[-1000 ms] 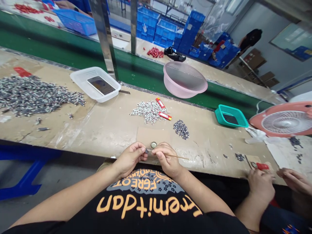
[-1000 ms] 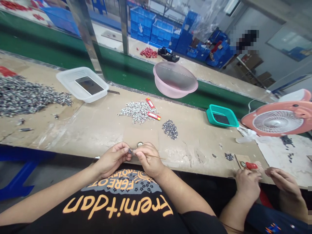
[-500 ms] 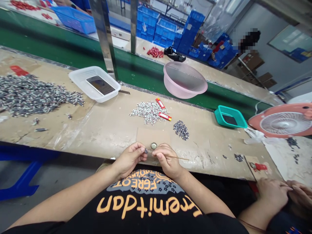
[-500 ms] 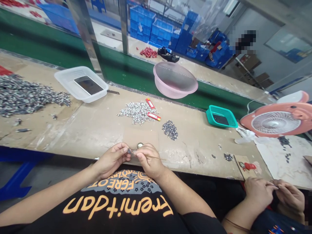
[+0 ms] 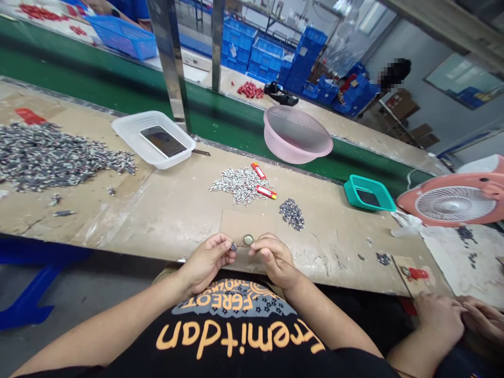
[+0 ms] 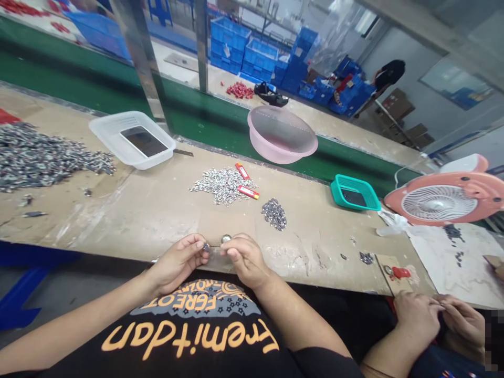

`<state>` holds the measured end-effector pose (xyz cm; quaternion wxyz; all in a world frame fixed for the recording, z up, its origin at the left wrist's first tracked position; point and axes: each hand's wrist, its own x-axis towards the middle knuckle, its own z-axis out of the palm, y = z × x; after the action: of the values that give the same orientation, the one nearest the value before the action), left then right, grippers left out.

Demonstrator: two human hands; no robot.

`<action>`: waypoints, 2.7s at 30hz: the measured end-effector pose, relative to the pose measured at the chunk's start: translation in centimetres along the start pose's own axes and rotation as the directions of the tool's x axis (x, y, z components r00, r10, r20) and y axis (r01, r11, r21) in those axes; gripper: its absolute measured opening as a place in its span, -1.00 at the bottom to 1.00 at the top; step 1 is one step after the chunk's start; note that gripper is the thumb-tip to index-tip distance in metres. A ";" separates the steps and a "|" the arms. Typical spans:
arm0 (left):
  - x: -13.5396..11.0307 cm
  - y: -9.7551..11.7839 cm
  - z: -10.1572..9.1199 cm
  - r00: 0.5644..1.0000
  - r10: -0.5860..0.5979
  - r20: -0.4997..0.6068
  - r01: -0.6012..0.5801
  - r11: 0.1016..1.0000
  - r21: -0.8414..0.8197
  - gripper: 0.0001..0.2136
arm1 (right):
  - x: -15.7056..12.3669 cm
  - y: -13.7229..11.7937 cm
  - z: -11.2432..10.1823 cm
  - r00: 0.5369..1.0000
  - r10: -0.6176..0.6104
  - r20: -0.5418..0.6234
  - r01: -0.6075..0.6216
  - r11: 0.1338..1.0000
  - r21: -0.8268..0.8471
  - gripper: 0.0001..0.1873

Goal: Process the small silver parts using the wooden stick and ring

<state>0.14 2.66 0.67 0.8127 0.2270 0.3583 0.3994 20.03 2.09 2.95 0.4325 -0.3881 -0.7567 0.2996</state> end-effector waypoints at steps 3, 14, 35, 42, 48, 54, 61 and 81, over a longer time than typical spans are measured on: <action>0.1 0.9 -0.6 0.997 0.070 0.010 -0.070 0.997 -0.023 -0.89 | 2.1 1.5 -1.4 0.996 -0.023 -0.084 0.008 0.985 -0.174 -0.79; 1.5 1.2 -2.7 0.982 0.182 0.044 -0.176 0.978 -0.113 -0.93 | 10.5 7.4 0.7 0.928 0.118 0.353 0.213 0.609 -0.764 -0.80; 1.5 1.5 -2.7 0.981 0.182 0.065 -0.171 0.975 -0.145 -0.92 | 14.8 5.9 2.3 0.756 0.234 0.611 0.471 0.454 -0.757 -0.82; 1.5 1.6 -2.7 0.977 0.204 0.068 -0.187 0.961 -0.204 -0.92 | 13.7 4.0 2.0 0.889 0.057 0.455 0.303 0.672 -0.676 -0.89; 0.8 1.9 -1.3 0.972 0.227 0.066 -0.202 0.942 -0.267 -0.89 | 9.3 1.6 2.3 0.994 -0.055 0.098 0.089 0.915 -0.393 -0.82; -0.5 1.4 1.3 0.966 0.183 0.184 -0.131 0.956 -0.264 -0.88 | 5.6 1.1 2.1 0.998 -0.030 -0.051 0.019 0.977 -0.214 -0.77; -1.2 0.1 3.6 0.960 0.152 0.236 -0.095 0.967 -0.234 -0.86 | 2.5 0.7 0.6 0.988 0.013 -0.152 -0.050 0.969 -0.242 -0.83; 0.0 -1.9 5.7 0.955 0.296 -0.013 -0.295 0.954 0.061 -0.85 | -1.5 -1.1 1.1 0.818 0.537 -0.206 -0.352 0.751 0.559 -0.84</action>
<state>5.45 1.07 3.05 0.7329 0.2970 0.3407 0.5084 19.18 0.12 2.68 0.5604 -0.4825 -0.4460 0.5042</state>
